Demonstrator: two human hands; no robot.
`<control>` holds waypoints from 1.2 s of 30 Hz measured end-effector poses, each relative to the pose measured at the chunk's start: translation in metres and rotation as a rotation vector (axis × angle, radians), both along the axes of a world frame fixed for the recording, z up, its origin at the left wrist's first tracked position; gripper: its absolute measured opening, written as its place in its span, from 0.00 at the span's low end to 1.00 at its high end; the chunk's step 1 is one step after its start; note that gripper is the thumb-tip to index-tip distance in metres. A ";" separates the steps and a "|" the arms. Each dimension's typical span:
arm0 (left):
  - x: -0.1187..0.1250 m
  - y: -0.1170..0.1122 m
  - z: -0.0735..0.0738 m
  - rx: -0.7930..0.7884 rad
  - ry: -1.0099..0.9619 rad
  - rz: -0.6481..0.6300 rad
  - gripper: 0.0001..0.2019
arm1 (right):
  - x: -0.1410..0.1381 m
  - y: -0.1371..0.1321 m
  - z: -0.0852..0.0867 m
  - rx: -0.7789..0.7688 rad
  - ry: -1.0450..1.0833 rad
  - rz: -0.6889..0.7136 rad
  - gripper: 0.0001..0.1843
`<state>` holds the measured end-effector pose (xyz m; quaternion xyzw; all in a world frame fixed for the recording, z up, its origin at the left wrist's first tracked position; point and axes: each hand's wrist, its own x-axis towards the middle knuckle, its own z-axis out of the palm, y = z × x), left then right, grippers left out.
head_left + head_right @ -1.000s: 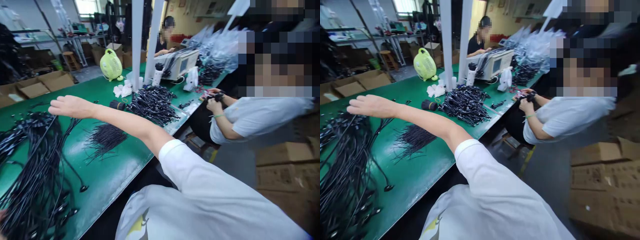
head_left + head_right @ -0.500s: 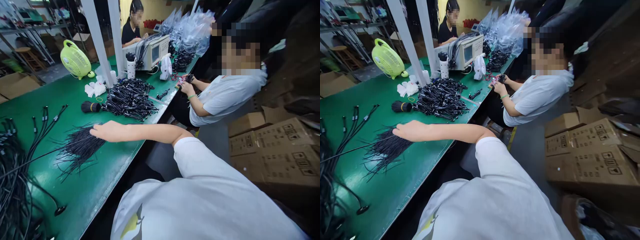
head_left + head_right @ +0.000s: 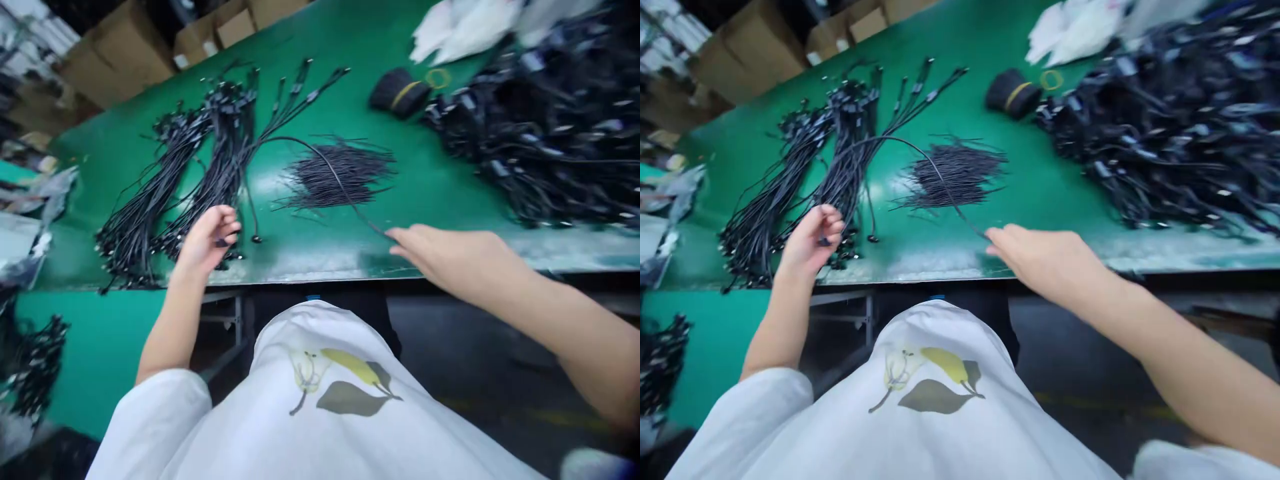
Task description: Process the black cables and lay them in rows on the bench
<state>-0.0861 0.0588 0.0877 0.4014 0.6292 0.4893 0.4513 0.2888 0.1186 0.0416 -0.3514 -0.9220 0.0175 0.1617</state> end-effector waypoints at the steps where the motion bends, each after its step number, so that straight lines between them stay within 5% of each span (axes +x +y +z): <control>1: -0.001 -0.006 0.000 0.014 -0.098 0.013 0.14 | -0.004 -0.008 0.000 0.034 -0.018 0.073 0.23; 4: 0.012 -0.007 -0.007 0.062 -0.396 -0.050 0.13 | -0.011 -0.023 0.011 0.113 -0.028 0.171 0.18; 6: 0.025 -0.004 -0.013 0.084 -0.416 -0.090 0.12 | -0.014 -0.022 0.021 0.155 -0.014 0.126 0.17; 13: 0.070 -0.019 -0.025 0.200 0.371 -0.445 0.15 | -0.053 -0.027 0.042 -0.026 -0.024 0.263 0.20; 17: 0.081 -0.035 -0.034 -0.009 -0.062 -0.666 0.19 | -0.074 -0.003 0.043 -0.034 0.016 0.055 0.21; 20: 0.067 -0.042 -0.033 -0.102 -0.439 -0.588 0.18 | -0.059 0.028 0.026 -0.073 0.066 -0.096 0.20; 23: 0.043 -0.045 -0.021 -0.066 -0.717 -0.384 0.14 | -0.033 0.046 -0.002 -0.156 0.113 -0.056 0.18; 28: 0.021 -0.043 -0.003 0.111 -0.937 0.040 0.18 | -0.014 0.031 -0.033 -0.098 0.087 0.027 0.18; 31: 0.032 -0.035 -0.008 0.177 -0.732 0.066 0.15 | -0.029 0.000 -0.026 -0.005 0.013 0.018 0.16; 33: 0.049 -0.027 -0.018 0.178 -0.421 0.007 0.12 | -0.046 -0.024 -0.014 -0.063 -0.056 0.194 0.14; 36: 0.079 -0.024 -0.033 0.141 0.027 -0.292 0.13 | -0.071 -0.044 0.006 -0.222 -0.100 0.527 0.14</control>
